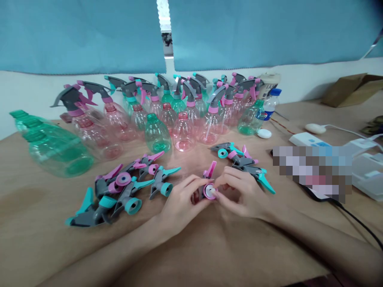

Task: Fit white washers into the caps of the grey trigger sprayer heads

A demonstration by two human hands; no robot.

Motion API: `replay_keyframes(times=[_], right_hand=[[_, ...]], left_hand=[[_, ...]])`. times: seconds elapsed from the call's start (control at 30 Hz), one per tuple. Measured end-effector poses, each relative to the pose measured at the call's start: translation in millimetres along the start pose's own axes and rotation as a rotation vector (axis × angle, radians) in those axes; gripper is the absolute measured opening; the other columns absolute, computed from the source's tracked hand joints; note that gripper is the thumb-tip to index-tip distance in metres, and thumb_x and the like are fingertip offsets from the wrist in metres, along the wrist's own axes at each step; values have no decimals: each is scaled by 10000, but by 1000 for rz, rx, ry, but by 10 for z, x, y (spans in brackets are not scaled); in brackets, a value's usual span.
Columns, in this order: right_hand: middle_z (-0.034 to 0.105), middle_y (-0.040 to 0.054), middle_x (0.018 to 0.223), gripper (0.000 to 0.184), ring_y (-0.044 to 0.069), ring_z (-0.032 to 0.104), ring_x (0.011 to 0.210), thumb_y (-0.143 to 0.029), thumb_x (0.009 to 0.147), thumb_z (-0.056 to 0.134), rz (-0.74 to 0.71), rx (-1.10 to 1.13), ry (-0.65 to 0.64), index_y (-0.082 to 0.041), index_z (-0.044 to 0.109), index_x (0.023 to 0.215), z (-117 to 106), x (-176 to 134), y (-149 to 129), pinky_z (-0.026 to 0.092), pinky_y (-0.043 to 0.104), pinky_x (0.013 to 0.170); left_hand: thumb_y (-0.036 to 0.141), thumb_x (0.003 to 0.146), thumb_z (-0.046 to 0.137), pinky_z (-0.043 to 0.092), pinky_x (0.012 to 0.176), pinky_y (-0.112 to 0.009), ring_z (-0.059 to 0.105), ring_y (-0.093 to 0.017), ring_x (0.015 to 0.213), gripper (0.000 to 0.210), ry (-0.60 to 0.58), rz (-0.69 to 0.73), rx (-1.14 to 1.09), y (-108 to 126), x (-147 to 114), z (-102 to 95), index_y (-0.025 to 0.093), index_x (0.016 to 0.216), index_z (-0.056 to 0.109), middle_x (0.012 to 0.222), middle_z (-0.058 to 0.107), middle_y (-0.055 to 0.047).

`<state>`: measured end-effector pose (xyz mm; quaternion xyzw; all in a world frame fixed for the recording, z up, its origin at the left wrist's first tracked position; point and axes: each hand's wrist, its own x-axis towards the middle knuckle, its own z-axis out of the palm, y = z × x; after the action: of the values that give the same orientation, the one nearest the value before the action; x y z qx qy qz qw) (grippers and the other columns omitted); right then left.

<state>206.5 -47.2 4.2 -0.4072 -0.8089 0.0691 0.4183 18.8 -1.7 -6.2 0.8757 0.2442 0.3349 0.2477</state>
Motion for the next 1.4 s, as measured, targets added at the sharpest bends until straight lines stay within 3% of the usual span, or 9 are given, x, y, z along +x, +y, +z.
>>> replay_keyframes(times=[0.3, 0.5, 0.77, 1.4], right_hand=[[541, 18, 744, 187, 145, 491, 671, -128, 725, 541, 26, -37, -125, -158, 560, 909, -20, -2, -5, 378, 266, 581], [546, -1, 758, 163, 120, 499, 669, -110, 745, 529, 127, -36, -161, -170, 528, 896, -30, 18, -25, 370, 239, 586], [557, -22, 733, 116, 103, 496, 623, -131, 769, 541, 179, -41, -213, -188, 517, 867, -40, 15, -1, 350, 220, 547], [535, -55, 556, 117, 89, 497, 491, -203, 830, 543, 316, -39, -99, -187, 630, 905, 123, -18, -67, 357, 208, 488]], left_hand=[[155, 826, 623, 512, 677, -268, 571, -129, 722, 239, -51, -28, 15, -16, -24, 2, 188, 1059, 583, 910, 577, -17], [110, 858, 571, 530, 722, -295, 569, -148, 813, 347, -37, 8, 63, -13, -45, -11, 188, 1193, 531, 1019, 544, -53], [132, 882, 539, 543, 729, -324, 565, -161, 818, 343, -61, 33, 108, -37, -37, 3, 188, 1220, 506, 974, 534, -51], [99, 887, 487, 545, 741, -356, 545, -184, 859, 386, -84, 31, 167, -58, -28, 38, 195, 1261, 474, 957, 511, -51]])
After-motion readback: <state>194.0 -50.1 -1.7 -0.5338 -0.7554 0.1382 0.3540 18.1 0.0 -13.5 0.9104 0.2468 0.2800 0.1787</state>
